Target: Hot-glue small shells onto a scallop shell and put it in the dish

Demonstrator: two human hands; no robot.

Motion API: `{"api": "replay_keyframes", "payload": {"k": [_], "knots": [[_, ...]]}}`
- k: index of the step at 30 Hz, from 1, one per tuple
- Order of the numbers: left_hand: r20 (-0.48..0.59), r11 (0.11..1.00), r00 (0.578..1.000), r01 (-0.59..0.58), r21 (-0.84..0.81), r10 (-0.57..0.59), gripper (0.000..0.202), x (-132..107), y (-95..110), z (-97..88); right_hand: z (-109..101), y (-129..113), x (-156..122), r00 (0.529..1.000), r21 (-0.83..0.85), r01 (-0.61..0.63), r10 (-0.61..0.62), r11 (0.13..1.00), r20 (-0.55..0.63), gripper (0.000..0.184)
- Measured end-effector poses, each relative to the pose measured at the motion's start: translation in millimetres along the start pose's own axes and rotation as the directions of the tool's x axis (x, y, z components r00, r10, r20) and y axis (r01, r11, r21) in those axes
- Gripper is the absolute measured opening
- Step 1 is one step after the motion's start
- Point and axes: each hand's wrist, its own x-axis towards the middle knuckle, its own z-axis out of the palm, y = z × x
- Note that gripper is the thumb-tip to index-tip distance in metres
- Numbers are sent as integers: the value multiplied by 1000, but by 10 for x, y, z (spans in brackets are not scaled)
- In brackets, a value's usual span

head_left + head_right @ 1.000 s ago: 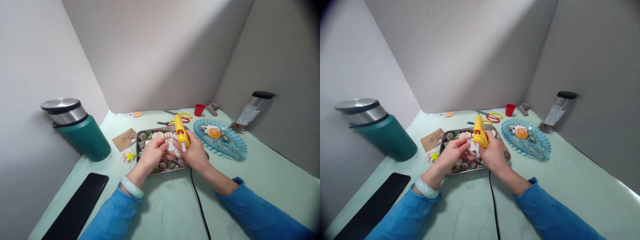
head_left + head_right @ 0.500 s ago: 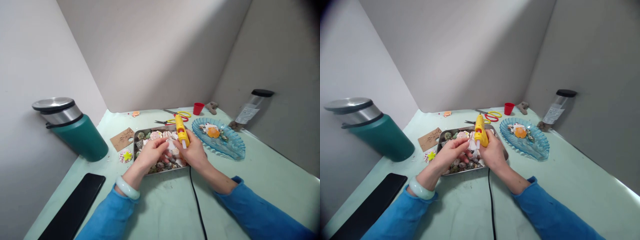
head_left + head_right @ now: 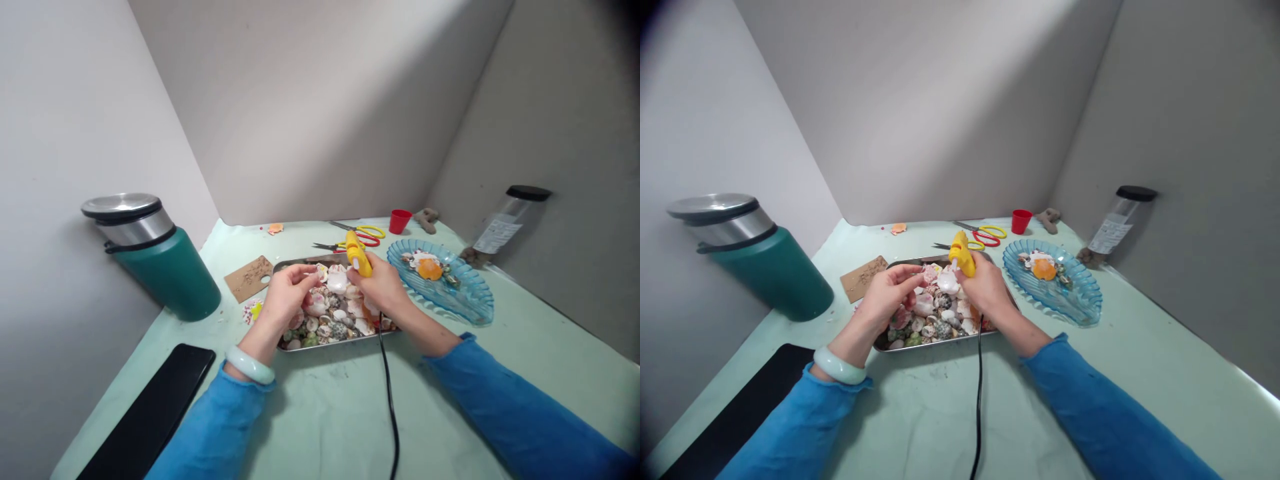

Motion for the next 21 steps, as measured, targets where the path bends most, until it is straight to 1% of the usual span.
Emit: {"api": "replay_keyframes", "payload": {"k": [3, 6, 8, 9, 10, 12, 13, 15, 18, 21], "knots": [[-10, 998, 999, -30, 64, 31, 24, 10, -9, -1, -17, 32, 57, 1000, 24, -2, 2, 1000, -20, 23], [-25, 986, 996, -81, 143, 85, 26, 23, -24, -19, -91, 90, 8, 1000, 99, 10, -10, 995, -2, 25], [-3, 968, 990, -140, 208, 143, 27, 16, -38, -15, -137, 112, -53, 999, 176, 13, -20, 984, 35, 28], [25, 957, 985, -171, 234, 170, 28, 5, -45, -2, -151, 112, -84, 998, 227, 9, -23, 974, 55, 31], [57, 948, 980, -197, 249, 189, 28, -11, -50, 19, -158, 102, -113, 996, 295, 2, -28, 955, 82, 34], [113, 940, 972, -227, 256, 204, 28, -54, -57, 77, -155, 63, -166, 991, 486, -23, -43, 874, 126, 36], [124, 937, 970, -233, 259, 207, 27, -77, -58, 110, -147, 40, -188, 990, 529, -17, -58, 848, 125, 35], [136, 930, 969, -239, 278, 208, 22, -117, -61, 171, -126, 1, -227, 987, 532, -13, -76, 847, 144, 27], [156, 912, 960, -270, 308, 231, 13, -147, -78, 227, -105, -17, -266, 985, 489, -17, -71, 872, 160, 22], [178, 903, 958, -275, 330, 227, 13, -146, -108, 240, -114, -8, -280, 985, 487, -38, -49, 873, 164, 20]]}}
